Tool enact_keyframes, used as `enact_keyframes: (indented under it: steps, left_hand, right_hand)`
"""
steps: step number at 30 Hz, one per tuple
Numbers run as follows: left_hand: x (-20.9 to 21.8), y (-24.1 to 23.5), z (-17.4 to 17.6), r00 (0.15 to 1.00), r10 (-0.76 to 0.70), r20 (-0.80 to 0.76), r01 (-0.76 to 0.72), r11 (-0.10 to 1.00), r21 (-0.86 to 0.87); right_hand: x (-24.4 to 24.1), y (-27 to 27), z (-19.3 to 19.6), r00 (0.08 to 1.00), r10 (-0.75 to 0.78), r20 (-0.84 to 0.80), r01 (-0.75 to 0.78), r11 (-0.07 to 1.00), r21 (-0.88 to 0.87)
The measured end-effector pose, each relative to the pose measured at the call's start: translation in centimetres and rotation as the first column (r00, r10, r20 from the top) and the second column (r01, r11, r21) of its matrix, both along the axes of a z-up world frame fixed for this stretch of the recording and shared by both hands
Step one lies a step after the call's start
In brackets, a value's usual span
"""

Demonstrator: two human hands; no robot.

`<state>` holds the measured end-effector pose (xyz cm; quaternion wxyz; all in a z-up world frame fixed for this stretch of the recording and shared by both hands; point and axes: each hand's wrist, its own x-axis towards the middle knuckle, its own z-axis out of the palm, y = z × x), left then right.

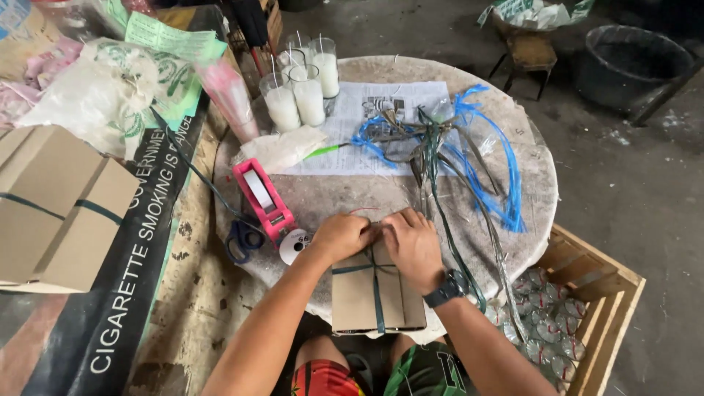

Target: The person places cardboard boxes onto a table, wraps green ribbon around the boxes in a cross pattern, and ties the ribbon into knots to secure it, before placing the finished packages into a container.

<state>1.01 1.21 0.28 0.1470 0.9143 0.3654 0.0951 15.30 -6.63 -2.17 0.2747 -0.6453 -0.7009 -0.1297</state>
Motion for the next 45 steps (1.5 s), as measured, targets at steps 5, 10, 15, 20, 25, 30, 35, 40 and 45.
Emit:
enact_keyframes:
  steps: [5, 10, 15, 20, 25, 30, 35, 40, 45]
  left_hand:
    - [-0.1, -0.3, 1.6, 0.999, -0.037, 0.027, 0.041, 0.981, -0.191]
    - [0.2, 2.7, -3.0, 0.990, -0.127, 0.060, 0.140, 0.919, -0.367]
    - [-0.7, 1.1, 0.8, 0.973, -0.229, -0.008, 0.204, 0.885, -0.419]
    - [-0.5, -2.3, 4.2, 0.987, -0.156, 0.034, 0.160, 0.957, -0.242]
    - [-1.0, -3.1, 3.7, 0.977, -0.213, 0.005, 0.212, 0.975, -0.067]
    - [-2.4, -3.0, 1.9, 0.978, -0.210, -0.011, 0.210, 0.972, 0.108]
    - [-2.1, -3.0, 0.2, 0.981, -0.192, 0.010, 0.181, 0.938, 0.296]
    - [-2.5, -3.6, 1.5, 0.994, -0.101, 0.032, 0.095, 0.984, 0.153]
    - [-2.6, -3.3, -0.3, 0.993, 0.086, 0.075, -0.085, 0.996, -0.008]
  right_hand:
    - [-1.5, -3.8, 0.5, 0.951, -0.030, -0.307, -0.023, 0.986, -0.167]
    - [-2.1, -4.4, -0.4, 0.944, -0.003, -0.329, -0.044, 0.990, -0.135]
    - [-2.4, -4.4, 0.4, 0.956, 0.084, -0.280, -0.114, 0.989, -0.093]
    - [-2.3, -3.4, -1.9, 0.960, -0.068, -0.273, 0.009, 0.977, -0.212]
    - [-2.2, -2.5, -2.5, 0.962, -0.181, -0.203, 0.115, 0.946, -0.302]
    - [-3.2, -3.4, -1.0, 0.956, -0.143, -0.256, 0.083, 0.970, -0.230]
    - [-3.3, -3.5, -0.8, 0.948, -0.168, -0.271, 0.109, 0.969, -0.221]
    - [-3.2, -3.2, -0.6, 0.938, -0.188, -0.291, 0.104, 0.954, -0.283]
    - [-3.6, -2.9, -0.1, 0.917, -0.260, -0.304, 0.132, 0.915, -0.382]
